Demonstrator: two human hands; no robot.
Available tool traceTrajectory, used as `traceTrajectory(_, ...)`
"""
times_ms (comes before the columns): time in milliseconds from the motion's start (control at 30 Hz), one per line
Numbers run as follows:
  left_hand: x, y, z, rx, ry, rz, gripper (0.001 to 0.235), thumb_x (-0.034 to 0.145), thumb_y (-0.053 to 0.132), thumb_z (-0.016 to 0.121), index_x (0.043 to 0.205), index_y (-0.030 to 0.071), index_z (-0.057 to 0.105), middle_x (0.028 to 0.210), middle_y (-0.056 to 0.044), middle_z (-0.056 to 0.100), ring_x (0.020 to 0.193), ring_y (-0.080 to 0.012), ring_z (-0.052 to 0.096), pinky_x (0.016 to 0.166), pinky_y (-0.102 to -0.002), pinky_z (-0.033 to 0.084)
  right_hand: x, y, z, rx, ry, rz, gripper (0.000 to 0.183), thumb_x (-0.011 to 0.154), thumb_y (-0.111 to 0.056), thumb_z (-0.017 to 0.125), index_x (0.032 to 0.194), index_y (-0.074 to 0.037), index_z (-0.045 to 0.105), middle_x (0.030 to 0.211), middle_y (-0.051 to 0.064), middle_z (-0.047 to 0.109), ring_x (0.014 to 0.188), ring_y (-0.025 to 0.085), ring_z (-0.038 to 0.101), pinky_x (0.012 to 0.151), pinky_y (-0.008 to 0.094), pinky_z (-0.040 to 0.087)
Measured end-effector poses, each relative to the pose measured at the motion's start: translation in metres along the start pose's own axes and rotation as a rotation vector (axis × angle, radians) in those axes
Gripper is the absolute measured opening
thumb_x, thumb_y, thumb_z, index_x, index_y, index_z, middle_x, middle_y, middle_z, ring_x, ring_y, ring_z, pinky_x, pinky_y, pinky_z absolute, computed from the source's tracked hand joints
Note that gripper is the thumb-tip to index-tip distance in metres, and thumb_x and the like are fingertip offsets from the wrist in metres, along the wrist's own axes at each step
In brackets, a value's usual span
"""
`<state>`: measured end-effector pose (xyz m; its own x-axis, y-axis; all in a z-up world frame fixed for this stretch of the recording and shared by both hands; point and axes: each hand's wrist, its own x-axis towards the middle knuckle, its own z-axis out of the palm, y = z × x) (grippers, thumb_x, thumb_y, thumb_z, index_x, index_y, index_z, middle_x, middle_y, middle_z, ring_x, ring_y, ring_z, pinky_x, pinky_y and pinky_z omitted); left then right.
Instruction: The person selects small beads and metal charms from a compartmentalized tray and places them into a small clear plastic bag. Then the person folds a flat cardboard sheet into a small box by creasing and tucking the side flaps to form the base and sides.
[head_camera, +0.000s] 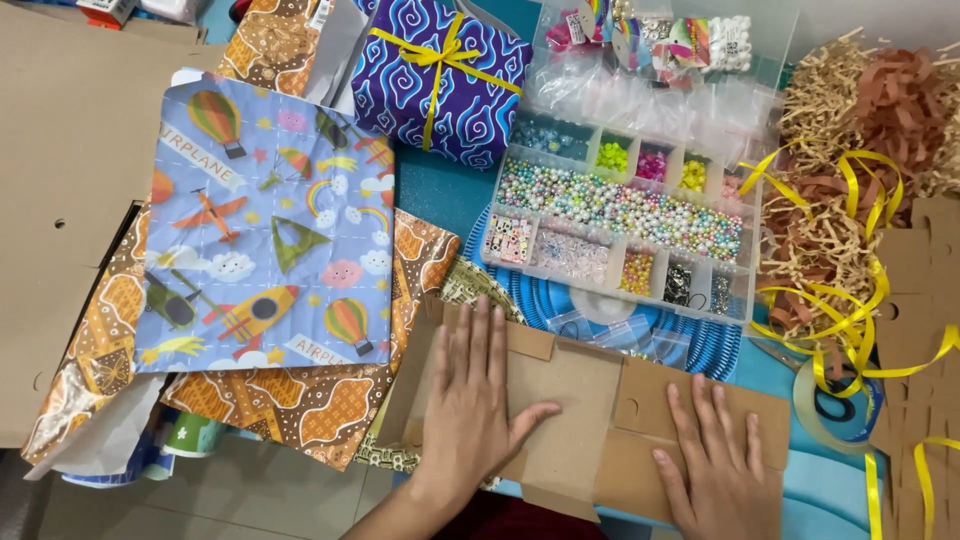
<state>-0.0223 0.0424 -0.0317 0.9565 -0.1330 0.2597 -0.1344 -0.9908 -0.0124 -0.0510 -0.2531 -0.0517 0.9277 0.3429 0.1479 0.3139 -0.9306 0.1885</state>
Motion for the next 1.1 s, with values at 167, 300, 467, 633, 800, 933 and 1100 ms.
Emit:
traceTrajectory(167, -0.003, -0.001, 0.001, 0.16, -0.036, -0.13, 0.117, 0.089, 0.09, 0.014, 0.162, -0.002, 0.023, 0.169, -0.021, 0.024, 0.158, -0.0331, 0.022, 0.13, -0.048, 0.008, 0.001, -0.002, -0.002, 0.026, 0.018, -0.001, 0.074, 0.097, -0.052, 0.035, 0.165, -0.023, 0.029, 0.174, 0.004, 0.028, 0.16, 0.024, 0.029, 0.122, 0.053, 0.033)
traceTrajectory(300, -0.005, -0.001, -0.002, 0.044, 0.009, -0.004, 0.104, 0.093, 0.086, 0.021, 0.166, 0.012, 0.02, 0.173, -0.015, 0.012, 0.16, -0.0371, 0.007, 0.129, -0.053, 0.004, -0.002, -0.001, 0.002, 0.128, -0.013, 0.024, 0.071, 0.099, -0.051, 0.032, 0.165, -0.025, 0.027, 0.175, 0.002, 0.025, 0.161, 0.023, 0.024, 0.122, 0.054, 0.026)
traceTrajectory(467, -0.008, -0.009, -0.009, 0.11, 0.03, -0.122, 0.106, 0.094, 0.084, 0.025, 0.159, 0.001, 0.034, 0.165, -0.016, 0.037, 0.154, -0.0283, 0.032, 0.13, -0.048, 0.012, -0.004, 0.001, 0.008, 0.125, -0.01, 0.03, 0.072, 0.098, -0.051, 0.033, 0.166, -0.026, 0.026, 0.175, 0.002, 0.024, 0.161, 0.023, 0.024, 0.123, 0.055, 0.025)
traceTrajectory(633, -0.005, 0.005, 0.001, 0.121, -0.017, 0.005, 0.102, 0.096, 0.081, 0.019, 0.162, 0.004, 0.025, 0.17, -0.014, 0.023, 0.159, -0.0267, 0.017, 0.13, -0.048, 0.004, 0.002, -0.001, -0.004, 0.091, -0.021, 0.01, 0.072, 0.099, -0.05, 0.035, 0.165, -0.023, 0.027, 0.174, 0.004, 0.026, 0.16, 0.025, 0.025, 0.123, 0.054, 0.027)
traceTrajectory(800, -0.006, 0.012, 0.003, -0.136, 0.03, 0.124, 0.085, 0.102, 0.069, 0.035, 0.164, 0.011, 0.026, 0.171, -0.008, 0.026, 0.158, -0.0212, 0.022, 0.129, -0.047, 0.01, 0.004, -0.004, -0.012, 0.135, -0.062, 0.038, 0.071, 0.099, -0.049, 0.035, 0.166, -0.024, 0.025, 0.174, 0.003, 0.023, 0.159, 0.025, 0.023, 0.123, 0.053, 0.022)
traceTrajectory(933, -0.009, 0.018, -0.001, 0.05, 0.025, 0.032, 0.086, 0.104, 0.066, 0.032, 0.161, 0.002, 0.032, 0.169, -0.014, 0.029, 0.158, -0.0263, 0.024, 0.13, -0.045, 0.013, 0.007, -0.003, -0.02, 0.237, -0.107, 0.032, 0.069, 0.101, -0.046, 0.037, 0.165, -0.022, 0.026, 0.174, 0.004, 0.022, 0.159, 0.024, 0.019, 0.125, 0.052, 0.014)
traceTrajectory(1100, -0.018, 0.008, -0.027, 0.115, 0.05, 0.074, 0.084, 0.104, 0.064, 0.036, 0.162, 0.004, 0.033, 0.169, -0.013, 0.032, 0.157, -0.0259, 0.026, 0.128, -0.044, 0.015, 0.002, 0.005, -0.038, 0.44, -0.055, 0.074, 0.061, 0.1, -0.036, 0.05, 0.158, -0.02, 0.042, 0.168, 0.003, 0.035, 0.158, 0.025, 0.027, 0.126, 0.052, 0.018)
